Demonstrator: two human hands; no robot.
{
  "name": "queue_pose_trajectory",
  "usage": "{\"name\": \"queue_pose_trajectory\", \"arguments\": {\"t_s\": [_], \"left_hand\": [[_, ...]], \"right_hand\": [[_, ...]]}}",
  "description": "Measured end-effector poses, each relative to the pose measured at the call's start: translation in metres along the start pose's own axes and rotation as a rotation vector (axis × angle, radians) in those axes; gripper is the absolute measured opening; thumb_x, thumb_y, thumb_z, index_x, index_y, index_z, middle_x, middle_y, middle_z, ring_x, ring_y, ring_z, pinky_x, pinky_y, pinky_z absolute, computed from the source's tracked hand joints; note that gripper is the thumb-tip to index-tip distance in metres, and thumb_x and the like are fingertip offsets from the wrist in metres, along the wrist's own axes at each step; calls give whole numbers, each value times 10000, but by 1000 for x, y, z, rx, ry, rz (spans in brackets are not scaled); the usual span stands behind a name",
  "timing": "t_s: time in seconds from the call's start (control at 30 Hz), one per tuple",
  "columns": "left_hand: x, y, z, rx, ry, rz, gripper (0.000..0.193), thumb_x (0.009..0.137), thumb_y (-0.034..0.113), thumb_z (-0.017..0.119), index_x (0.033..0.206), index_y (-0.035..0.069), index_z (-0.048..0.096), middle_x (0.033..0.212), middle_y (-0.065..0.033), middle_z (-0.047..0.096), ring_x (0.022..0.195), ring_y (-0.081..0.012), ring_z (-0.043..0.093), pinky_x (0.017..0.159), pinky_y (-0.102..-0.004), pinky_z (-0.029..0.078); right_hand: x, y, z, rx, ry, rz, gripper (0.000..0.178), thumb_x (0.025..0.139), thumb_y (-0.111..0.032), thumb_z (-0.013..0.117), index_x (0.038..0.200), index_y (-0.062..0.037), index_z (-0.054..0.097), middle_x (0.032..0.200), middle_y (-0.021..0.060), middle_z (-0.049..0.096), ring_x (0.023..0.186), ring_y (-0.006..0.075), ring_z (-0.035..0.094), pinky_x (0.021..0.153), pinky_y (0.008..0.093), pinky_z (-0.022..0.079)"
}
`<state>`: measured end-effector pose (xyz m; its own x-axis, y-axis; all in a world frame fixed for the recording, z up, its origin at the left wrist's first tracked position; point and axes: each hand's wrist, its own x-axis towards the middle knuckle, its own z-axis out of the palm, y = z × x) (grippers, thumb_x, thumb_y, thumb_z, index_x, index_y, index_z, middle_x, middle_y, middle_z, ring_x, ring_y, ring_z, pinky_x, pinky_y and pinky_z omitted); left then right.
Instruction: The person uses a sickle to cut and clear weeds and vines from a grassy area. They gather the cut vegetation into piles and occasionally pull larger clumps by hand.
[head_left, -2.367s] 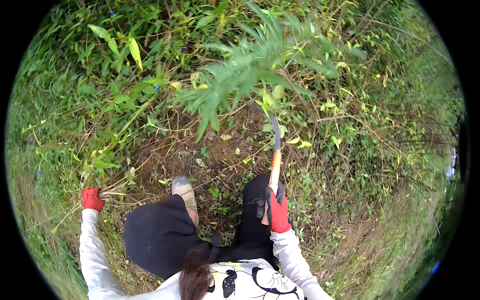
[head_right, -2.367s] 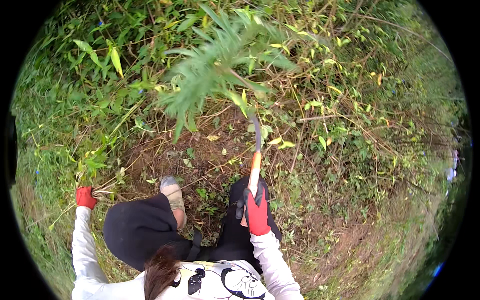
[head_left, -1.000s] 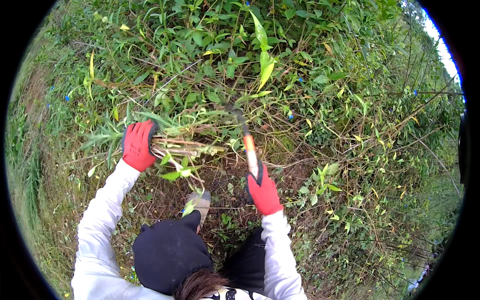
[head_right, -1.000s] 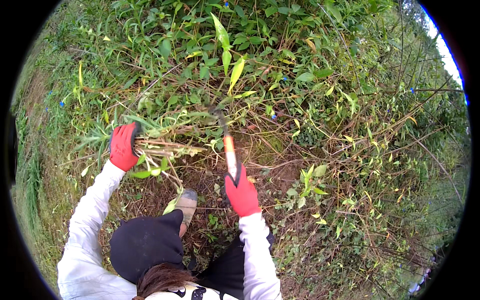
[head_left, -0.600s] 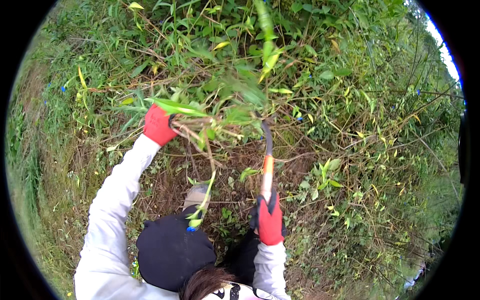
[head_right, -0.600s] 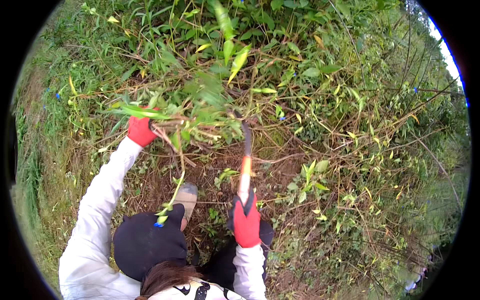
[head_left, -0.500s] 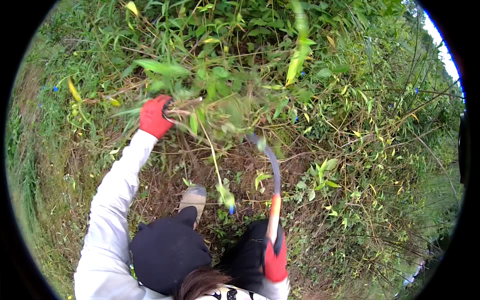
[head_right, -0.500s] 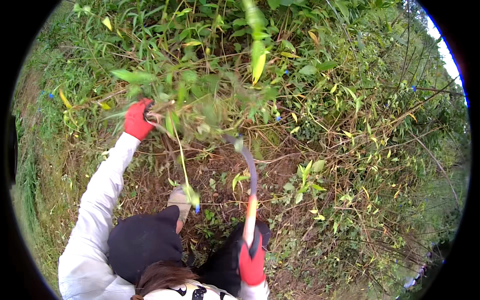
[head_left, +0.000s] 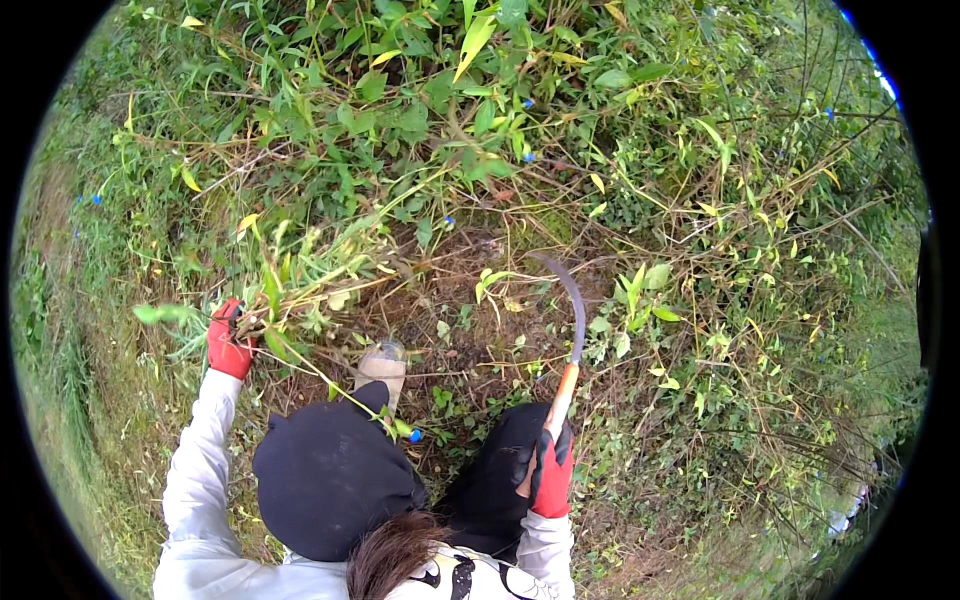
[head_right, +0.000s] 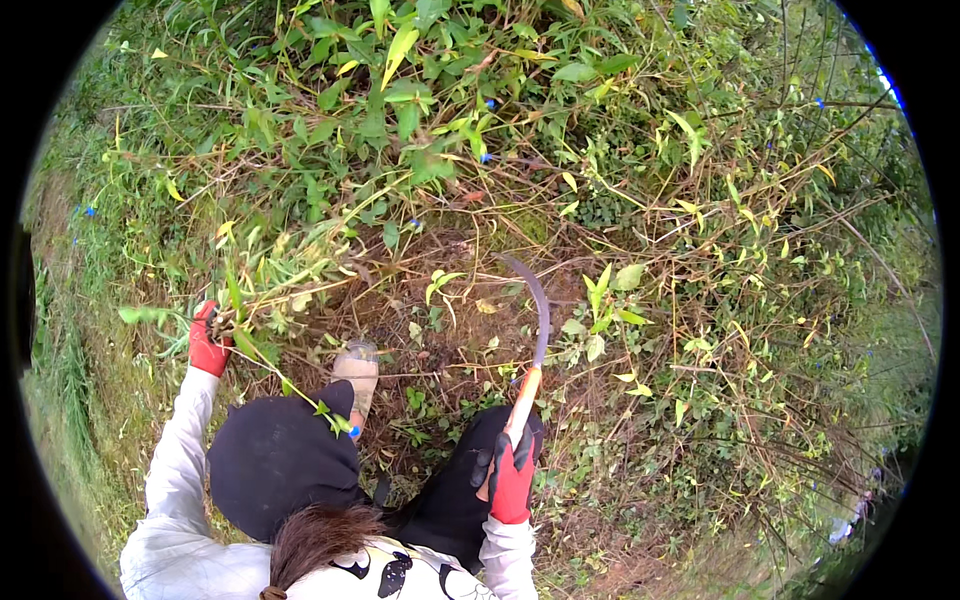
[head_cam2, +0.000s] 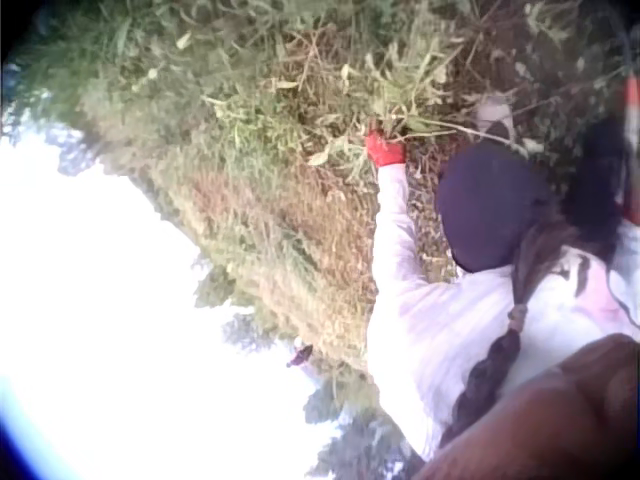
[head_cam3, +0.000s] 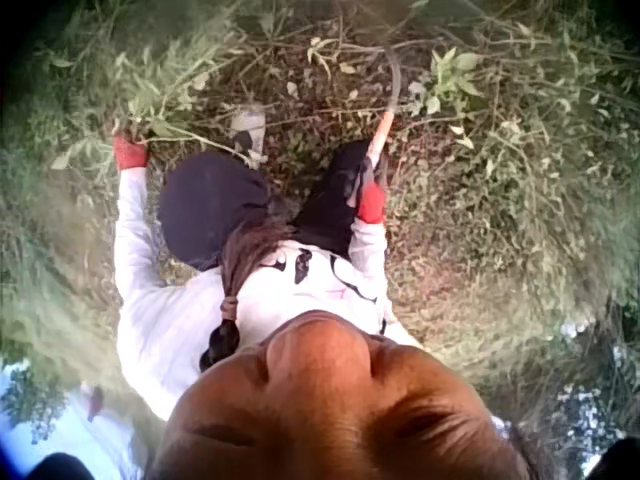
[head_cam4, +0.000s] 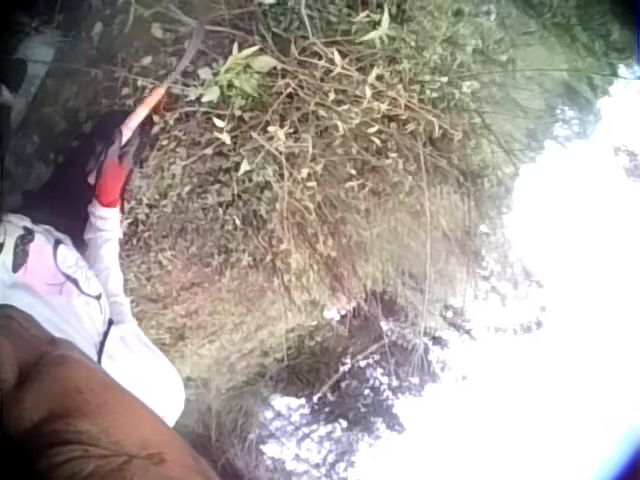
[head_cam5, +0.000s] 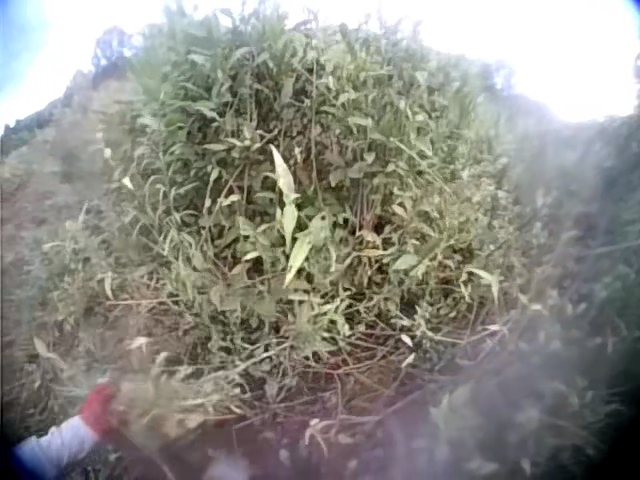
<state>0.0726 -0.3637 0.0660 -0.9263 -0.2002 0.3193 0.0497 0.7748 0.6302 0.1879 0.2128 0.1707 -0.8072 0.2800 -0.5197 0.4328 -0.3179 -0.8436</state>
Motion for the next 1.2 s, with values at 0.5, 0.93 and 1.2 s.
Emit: {"name": "queue_pose_trajectory", "arguments": {"t_s": [0.5,0.93,1.2], "left_hand": [[149,225,-80,942,-514,423,399,632,180,737,1012,99,645,899,-103,627,905,-321,621,883,-445,455],[150,283,132,526,-531,1018,417,613,168,692,1010,91,591,994,-103,563,942,-280,567,869,-421,430],[177,292,190,500,-512,1292,507,736,113,607,1239,100,541,1451,-117,424,1248,-270,484,1077,-441,365]], "right_hand": [[60,9,13,26,33,-8,334,992,-197,510,1282,-85,387,664,31,514,411,116,469,369,246,376],[204,4,65,-314,14,-330,430,970,-205,539,1342,-65,374,788,94,598,595,186,584,509,319,451],[153,-17,70,-698,-52,-241,607,931,-245,605,1429,-31,331,951,241,651,852,352,668,718,402,508]]}}
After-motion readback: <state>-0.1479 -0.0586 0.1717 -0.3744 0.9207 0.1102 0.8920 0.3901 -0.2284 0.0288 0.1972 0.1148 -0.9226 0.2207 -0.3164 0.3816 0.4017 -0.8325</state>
